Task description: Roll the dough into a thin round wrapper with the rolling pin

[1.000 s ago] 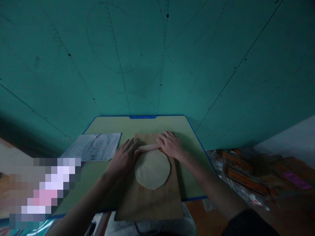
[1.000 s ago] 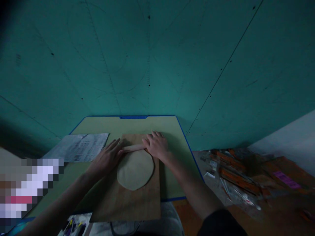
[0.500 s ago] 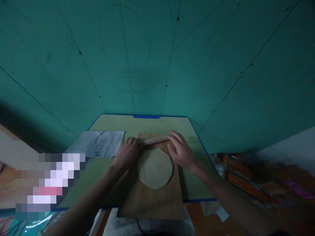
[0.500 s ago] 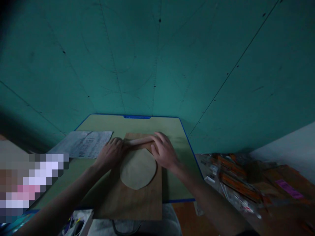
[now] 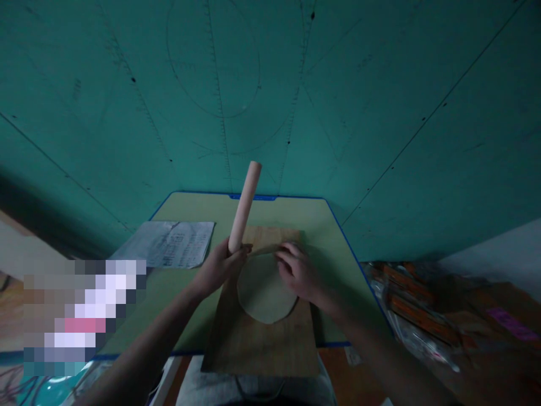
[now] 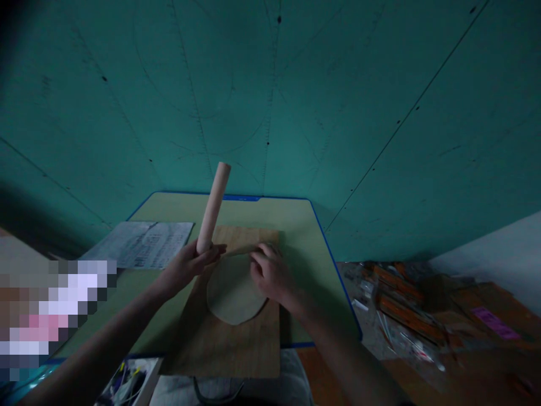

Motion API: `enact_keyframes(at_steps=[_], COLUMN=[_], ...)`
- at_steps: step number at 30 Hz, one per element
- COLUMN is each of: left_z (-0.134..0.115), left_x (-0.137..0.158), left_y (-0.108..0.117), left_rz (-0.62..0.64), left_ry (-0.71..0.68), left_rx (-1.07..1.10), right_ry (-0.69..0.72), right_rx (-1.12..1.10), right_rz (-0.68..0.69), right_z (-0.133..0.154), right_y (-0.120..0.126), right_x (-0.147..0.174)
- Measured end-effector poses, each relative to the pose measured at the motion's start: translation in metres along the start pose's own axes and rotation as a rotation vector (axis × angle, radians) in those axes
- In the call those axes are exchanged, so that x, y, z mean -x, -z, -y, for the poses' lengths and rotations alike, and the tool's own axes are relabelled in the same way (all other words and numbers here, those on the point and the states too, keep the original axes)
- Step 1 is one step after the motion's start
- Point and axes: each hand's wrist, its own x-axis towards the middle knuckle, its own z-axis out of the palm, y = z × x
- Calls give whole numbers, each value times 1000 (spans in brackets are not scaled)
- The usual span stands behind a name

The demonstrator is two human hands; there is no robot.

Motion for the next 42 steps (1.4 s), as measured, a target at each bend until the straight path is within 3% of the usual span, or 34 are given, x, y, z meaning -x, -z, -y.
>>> enact_keyframes(at_steps=[19,24,30,34,42], left_z=[1,1,-1,-5,2], left_x=[-8,-6,-6,-5,-1], left_y=[-6,0,-2,3,3], left_rz=[30,81,48,112,70], left_ry=[17,73,77,156,149], left_rx=[24,112,70,140,114], right_ry=[6,-40,-29,-65,-170], right_rx=[31,22,29,40,53], right_rz=[41,50,67,69,-73], right_z=[0,-3,6,7,18], right_y=[2,6,5,9,7], right_x=[-3,2,5,11,46])
